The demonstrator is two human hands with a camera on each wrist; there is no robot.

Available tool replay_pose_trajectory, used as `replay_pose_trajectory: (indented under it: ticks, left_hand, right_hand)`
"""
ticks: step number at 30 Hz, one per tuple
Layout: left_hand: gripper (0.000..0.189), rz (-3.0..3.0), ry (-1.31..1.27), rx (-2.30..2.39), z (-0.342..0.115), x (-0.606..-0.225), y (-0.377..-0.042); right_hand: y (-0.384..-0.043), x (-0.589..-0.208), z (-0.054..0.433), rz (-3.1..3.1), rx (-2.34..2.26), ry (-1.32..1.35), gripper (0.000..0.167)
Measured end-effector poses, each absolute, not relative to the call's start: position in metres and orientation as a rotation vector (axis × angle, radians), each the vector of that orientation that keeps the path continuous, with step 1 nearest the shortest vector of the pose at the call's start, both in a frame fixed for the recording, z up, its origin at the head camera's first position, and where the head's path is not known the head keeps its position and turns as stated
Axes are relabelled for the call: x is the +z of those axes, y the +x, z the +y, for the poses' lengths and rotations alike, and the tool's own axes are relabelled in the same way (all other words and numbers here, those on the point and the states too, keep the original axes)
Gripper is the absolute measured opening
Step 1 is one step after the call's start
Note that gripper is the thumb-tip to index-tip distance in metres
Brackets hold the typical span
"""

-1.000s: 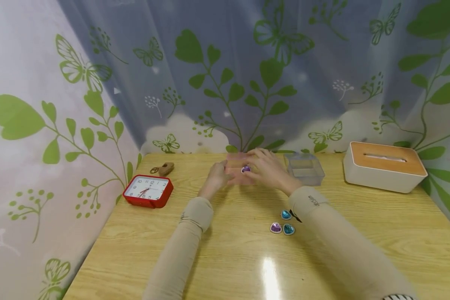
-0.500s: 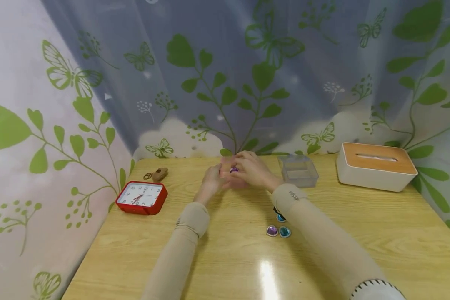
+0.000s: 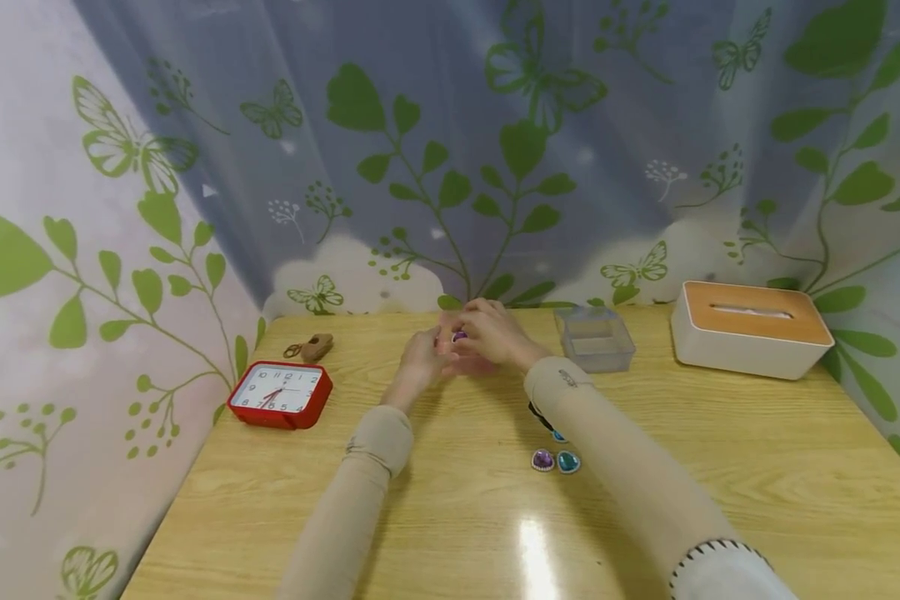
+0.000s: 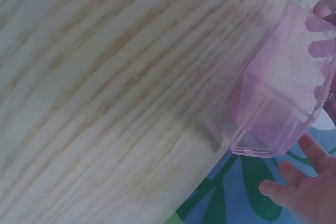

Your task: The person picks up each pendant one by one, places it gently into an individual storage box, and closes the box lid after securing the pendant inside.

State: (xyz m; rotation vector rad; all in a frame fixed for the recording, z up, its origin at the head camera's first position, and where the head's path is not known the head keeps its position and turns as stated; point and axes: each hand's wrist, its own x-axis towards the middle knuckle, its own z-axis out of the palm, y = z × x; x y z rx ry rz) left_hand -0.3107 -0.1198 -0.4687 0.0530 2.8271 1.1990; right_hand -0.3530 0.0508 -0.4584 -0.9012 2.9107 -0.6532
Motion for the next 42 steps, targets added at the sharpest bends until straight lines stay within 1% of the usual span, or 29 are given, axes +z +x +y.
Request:
replay_pose_trajectory:
  ticks: [5,12,21,26,31,35,42]
  left_hand:
    - [0.069,2.872,0.083,1.137,-0.122,-0.468,-0.312]
    - [0.068,2.879,0.082,1.098,-0.121,-0.47,-0.31]
    - [0.063,2.894,0.079,1.12,-0.118,-0.471,-0.311]
    - [0.065,2.91,0.096,1.11,-0.118,-0.472,-0.312]
    - [0.068,2.853,0.051,1.171,-0.119,-0.473,-0.309]
    - [0.07,2.821,0.03,1.19,-0.12,-0.473,-0.307]
    - [0.071,2.818,0.042,1.178,-0.12,-0.469,-0.308]
  right_hand:
    - [-0.357,-0.459,0.047,2.904,-0.632,-0.882,0.023]
    - [-0.361,-0.463,0.043,2.875,-0.667,-0.815,0.014]
    - [-0.362,-0.465,0.037,2.866,-0.622,-0.769,0.019]
    - [-0.364,-0.463,0.038,2.848,-0.679,-0.754,0.025]
    - [-0.362,-0.459,0.046,2.854,-0.684,-0.797,0.033]
    - [-0.357,-0.45,0.055,2.855,-0.751,-0.846,0.042]
    - [-0.337,-0.429,0.08,2.777,-0.967,-0.846,0.062]
